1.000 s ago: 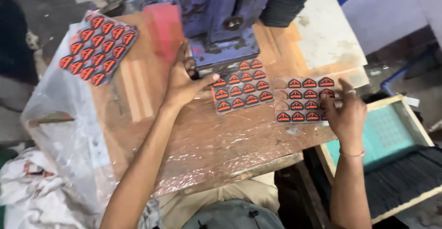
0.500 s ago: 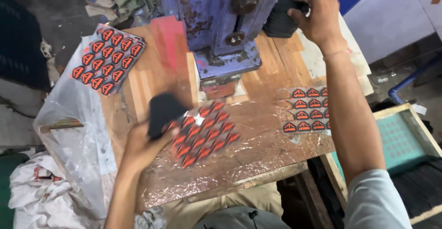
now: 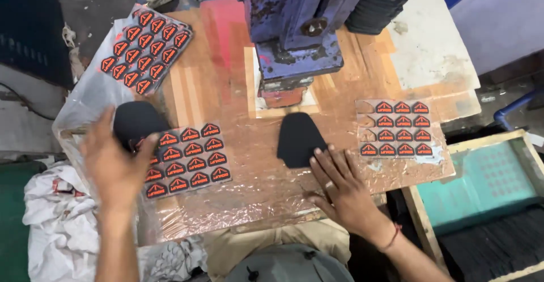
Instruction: The person uses a manual press to stamp a logo onto small black items, then places them into clear plastic packaging. They repeatedly pick up the packaged items and arrange them on the workbench.
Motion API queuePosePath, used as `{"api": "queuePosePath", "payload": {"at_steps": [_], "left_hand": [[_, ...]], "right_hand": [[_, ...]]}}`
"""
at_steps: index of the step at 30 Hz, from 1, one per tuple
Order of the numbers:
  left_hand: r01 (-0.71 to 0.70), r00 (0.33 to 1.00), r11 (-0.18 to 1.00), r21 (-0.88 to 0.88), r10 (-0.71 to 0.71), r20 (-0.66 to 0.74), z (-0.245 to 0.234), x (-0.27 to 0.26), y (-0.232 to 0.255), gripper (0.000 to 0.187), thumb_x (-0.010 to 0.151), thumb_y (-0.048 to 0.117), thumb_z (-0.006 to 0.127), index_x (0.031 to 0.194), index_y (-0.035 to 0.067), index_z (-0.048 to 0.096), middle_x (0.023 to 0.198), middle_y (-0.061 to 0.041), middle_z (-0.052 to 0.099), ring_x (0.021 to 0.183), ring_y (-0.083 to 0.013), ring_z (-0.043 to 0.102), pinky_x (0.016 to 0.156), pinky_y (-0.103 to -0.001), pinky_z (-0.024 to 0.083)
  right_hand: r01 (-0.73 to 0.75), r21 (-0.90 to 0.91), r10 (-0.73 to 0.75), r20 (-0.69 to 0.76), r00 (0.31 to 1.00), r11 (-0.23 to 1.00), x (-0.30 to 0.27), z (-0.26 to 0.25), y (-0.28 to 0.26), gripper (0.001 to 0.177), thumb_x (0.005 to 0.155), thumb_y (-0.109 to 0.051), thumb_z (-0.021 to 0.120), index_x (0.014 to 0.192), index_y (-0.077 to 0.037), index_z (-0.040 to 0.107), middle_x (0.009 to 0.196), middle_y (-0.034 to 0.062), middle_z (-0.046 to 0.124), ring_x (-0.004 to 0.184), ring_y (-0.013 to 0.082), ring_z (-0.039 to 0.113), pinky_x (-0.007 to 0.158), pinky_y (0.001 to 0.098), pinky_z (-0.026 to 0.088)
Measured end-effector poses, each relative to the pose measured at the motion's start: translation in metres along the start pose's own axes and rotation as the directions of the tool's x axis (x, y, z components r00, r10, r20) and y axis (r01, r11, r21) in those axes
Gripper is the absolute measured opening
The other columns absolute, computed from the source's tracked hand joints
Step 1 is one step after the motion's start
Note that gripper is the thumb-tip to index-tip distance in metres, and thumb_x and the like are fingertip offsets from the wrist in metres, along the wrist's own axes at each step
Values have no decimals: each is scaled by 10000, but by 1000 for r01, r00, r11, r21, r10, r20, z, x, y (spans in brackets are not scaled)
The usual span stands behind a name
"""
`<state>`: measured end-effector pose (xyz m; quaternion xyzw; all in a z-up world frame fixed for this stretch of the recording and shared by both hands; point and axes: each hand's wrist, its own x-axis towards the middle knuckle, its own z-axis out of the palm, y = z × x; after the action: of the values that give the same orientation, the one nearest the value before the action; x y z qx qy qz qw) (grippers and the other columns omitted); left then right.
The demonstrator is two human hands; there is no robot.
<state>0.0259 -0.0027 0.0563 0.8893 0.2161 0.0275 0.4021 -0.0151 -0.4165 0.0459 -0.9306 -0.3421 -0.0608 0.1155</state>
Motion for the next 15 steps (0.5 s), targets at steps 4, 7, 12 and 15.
{"api": "queuePosePath", "payload": {"at_steps": [4, 7, 12, 15], "left_hand": [[-676, 687, 677, 290, 722, -85, 71, 2, 50, 788, 831, 250, 824, 1476, -46, 481, 1472, -272, 510, 1380, -453, 454, 1162, -541, 344], [-753, 649, 628, 195, 759, 61, 122, -4, 75, 754, 919, 330, 751, 1498, -47, 448, 1528, -274, 463, 1411, -474, 414, 1176, -564, 320], [-772, 630, 581, 259, 754, 187, 157, -6, 67, 659, 944, 400, 677, 1475, 46, 513, 1520, -218, 441, 1406, -445, 369, 1159, -631, 281], [-803, 586, 553, 222, 800, 130, 157, -7, 63, 653, 964, 426, 660, 1488, 64, 514, 1554, -198, 423, 1434, -447, 354, 1170, -651, 274]], "right_hand": [[-4, -18, 4, 4, 1000, 1000, 47, 1, 17, 806, 921, -520, 617, 1483, 37, 464, 1588, 232, 401, 1489, 436, 322, 1224, 568, 209], [22, -71, -22, 4, 1000, 997, 85, 11, 41, 785, 972, -540, 588, 1500, 29, 470, 1583, 233, 420, 1492, 423, 338, 1243, 550, 218], [35, -23, -36, -18, 999, 999, 94, 11, 56, 783, 951, -550, 608, 1477, 16, 488, 1540, 233, 471, 1462, 427, 389, 1226, 547, 249], [42, -29, -43, -39, 998, 999, 97, 8, 69, 757, 968, -500, 624, 1512, 11, 499, 1502, 266, 493, 1471, 441, 411, 1248, 531, 288]]}}
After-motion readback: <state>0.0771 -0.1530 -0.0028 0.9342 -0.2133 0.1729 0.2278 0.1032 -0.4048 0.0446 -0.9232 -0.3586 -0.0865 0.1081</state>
